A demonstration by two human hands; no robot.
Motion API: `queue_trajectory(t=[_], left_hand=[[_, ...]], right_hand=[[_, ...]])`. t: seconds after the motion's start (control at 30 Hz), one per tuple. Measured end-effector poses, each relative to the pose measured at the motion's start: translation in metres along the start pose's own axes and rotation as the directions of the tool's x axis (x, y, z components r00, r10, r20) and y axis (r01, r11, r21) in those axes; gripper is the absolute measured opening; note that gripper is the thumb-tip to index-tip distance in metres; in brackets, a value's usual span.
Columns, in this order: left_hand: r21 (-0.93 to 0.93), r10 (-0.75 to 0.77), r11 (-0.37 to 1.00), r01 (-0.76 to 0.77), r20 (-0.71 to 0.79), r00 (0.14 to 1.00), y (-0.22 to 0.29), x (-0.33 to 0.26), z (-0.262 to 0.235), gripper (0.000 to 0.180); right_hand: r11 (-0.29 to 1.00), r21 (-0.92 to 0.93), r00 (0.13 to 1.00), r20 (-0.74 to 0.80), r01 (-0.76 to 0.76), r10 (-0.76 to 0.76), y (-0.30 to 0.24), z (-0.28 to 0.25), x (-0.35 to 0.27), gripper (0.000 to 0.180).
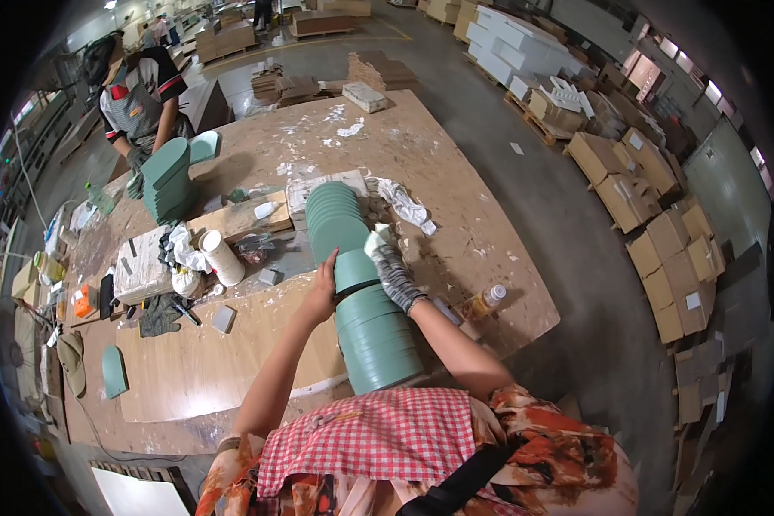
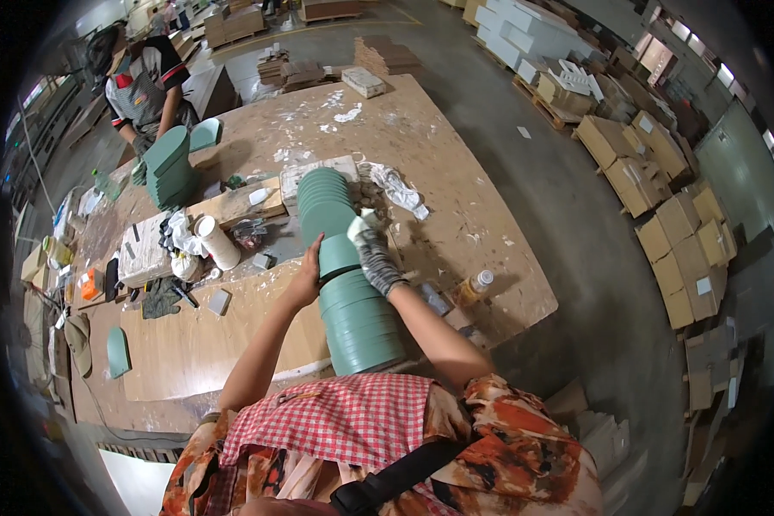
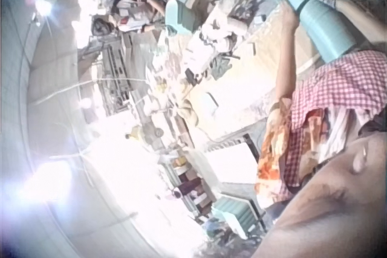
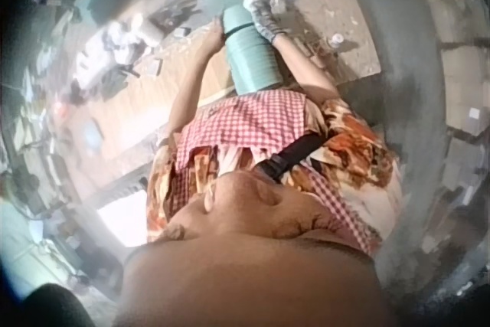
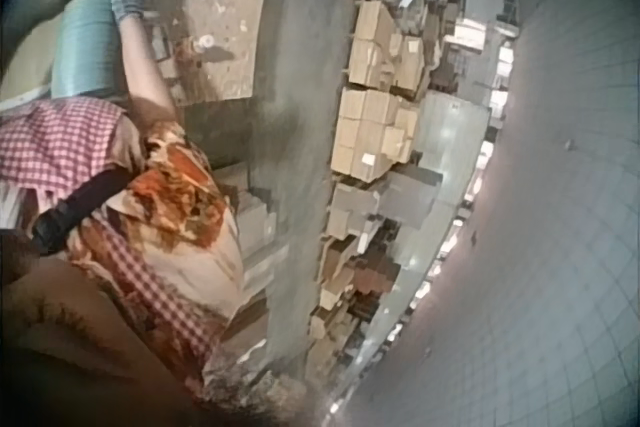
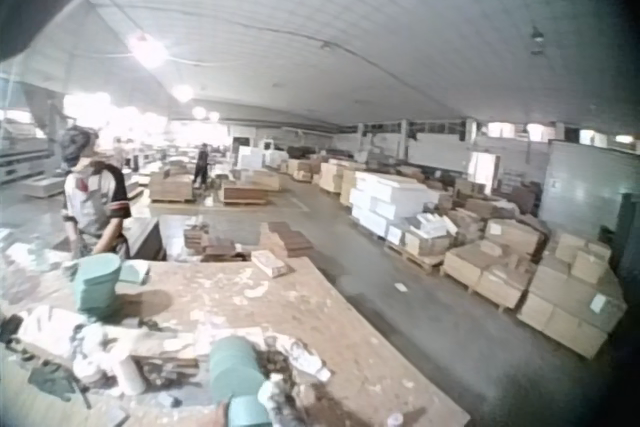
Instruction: The person wipes a stack of green circular furniture parts using a cloth held in a gloved hand, handling the parts one by one and placing them on a stack.
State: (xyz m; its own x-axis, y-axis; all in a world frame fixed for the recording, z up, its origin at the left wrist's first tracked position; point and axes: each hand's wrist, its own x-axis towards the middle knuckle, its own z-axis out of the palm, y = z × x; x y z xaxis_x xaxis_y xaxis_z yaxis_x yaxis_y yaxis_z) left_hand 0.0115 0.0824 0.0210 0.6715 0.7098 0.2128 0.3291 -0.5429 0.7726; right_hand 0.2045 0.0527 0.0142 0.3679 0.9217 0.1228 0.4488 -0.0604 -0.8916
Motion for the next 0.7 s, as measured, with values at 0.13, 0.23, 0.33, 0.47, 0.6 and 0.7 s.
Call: queue_trajectory(t=[0.13, 0.23, 0.33, 0.47, 0.6, 0.7], left_hand=[[0.056, 0.053, 0.997, -0.051, -0.017, 0.998, -0.014, 0.006, 0.017, 0.096], [0.155, 0.171, 0.973, -0.17, 0.006, 0.985, -0.017, 0.009, 0.027, 0.091], [0.187, 0.164, 0.965, -0.182, 0.109, 0.981, -0.021, 0.001, 0.028, 0.089], [0.111, 0.19, 0.977, -0.18, -0.09, 0.978, -0.017, -0.001, 0.033, 0.087], [0.084, 0.135, 0.987, -0.134, 0.0, 0.991, -0.002, -0.008, 0.014, 0.088], [0.091, 0.169, 0.982, -0.168, -0.006, 0.986, -0.005, 0.0, 0.025, 0.085]], right_hand=[[0.672, -0.664, 0.943, 0.274, 0.328, -0.189, -0.076, -0.023, -0.02, 0.043], [0.486, -0.71, 0.859, 0.386, 0.509, -0.335, -0.066, -0.013, -0.038, 0.051], [0.527, -0.702, 0.877, 0.367, 0.48, -0.309, -0.066, -0.011, -0.046, 0.051], [0.905, -0.401, 0.985, 0.143, 0.143, -0.093, -0.013, -0.016, -0.016, 0.052], [0.901, 0.399, 0.986, 0.065, -0.169, 0.156, -0.002, -0.019, -0.014, 0.041], [0.678, 0.504, 0.845, 0.317, -0.535, 0.431, 0.106, -0.014, 0.02, 0.047]])
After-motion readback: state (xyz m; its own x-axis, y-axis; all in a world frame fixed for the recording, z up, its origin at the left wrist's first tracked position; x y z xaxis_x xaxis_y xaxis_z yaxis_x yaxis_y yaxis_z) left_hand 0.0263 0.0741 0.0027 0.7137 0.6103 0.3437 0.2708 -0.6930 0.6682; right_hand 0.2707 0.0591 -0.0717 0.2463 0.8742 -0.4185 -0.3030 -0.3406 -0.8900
